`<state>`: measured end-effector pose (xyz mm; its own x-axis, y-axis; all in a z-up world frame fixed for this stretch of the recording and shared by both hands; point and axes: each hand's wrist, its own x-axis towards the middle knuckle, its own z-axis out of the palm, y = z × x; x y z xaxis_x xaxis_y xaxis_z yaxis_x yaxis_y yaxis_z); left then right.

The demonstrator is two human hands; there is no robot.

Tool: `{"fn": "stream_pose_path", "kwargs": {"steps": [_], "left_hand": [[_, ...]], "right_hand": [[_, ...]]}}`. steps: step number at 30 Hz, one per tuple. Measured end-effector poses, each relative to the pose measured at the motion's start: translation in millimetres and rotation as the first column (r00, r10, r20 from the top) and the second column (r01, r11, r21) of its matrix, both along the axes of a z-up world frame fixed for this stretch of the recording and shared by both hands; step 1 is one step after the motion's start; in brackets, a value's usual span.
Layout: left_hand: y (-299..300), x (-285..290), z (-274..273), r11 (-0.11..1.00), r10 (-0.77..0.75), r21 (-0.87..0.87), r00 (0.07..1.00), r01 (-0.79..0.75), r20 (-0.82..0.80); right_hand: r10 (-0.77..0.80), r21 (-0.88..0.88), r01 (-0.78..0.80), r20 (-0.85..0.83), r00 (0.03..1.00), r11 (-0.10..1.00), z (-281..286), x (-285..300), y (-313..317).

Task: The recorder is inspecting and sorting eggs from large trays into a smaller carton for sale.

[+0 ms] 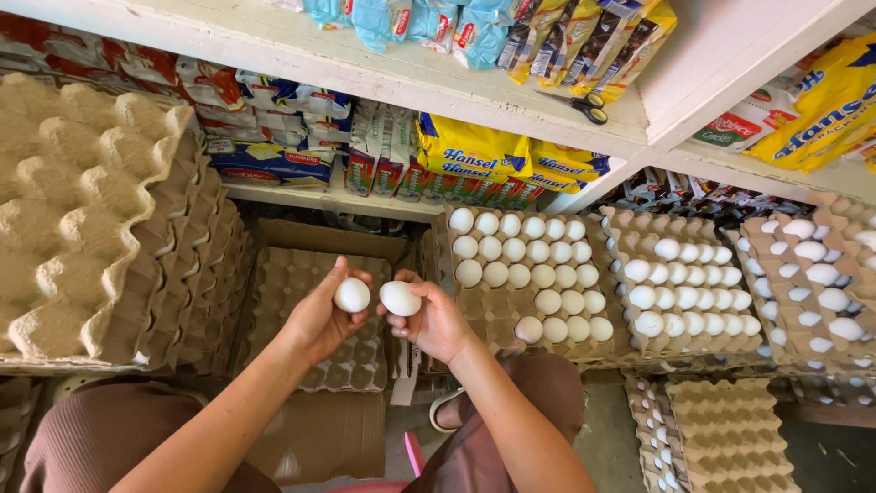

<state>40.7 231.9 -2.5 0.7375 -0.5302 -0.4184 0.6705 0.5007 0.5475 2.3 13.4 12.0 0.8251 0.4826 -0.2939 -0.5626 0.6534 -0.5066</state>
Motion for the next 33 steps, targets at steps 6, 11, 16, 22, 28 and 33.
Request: {"fn": "stream_pose_path", "kwargs": {"steps": [6,11,16,22,28,33], "left_hand": [[3,26,-73,0.998,0.02,0.063,1.0,-0.021,0.008],[8,16,-221,0.904,0.07,0.42,0.997,-0.077,0.031],[12,-21,-266,0.424,-0.293,0.906,0.945,-0.005,0.142],[11,-50,-223,0.03,-0.748,1.0,0.663,0.01,0.016],[7,-45,-192,-0.062,-0.862,0.998,0.505,-0.027,-0.04],[4,-52,-198,-0.08,-0.873,0.997,0.484,-0.012,-0.064]], "right_hand": [[0.052,-0.749,0.167,0.259,0.964,0.641,-42,7,19],[0.124,-0.908,-0.018,0.038,0.992,0.419,-174,4,22],[0.44,-0.988,0.141,0.153,0.885,0.06,-239,-25,29],[0.63,-0.963,0.098,-0.086,0.772,-0.251,-232,-54,46],[0.715,-0.946,0.137,-0.121,0.688,-0.292,-234,-52,48],[0.785,-0.901,0.353,0.023,0.619,-0.252,-254,-63,50]]}}
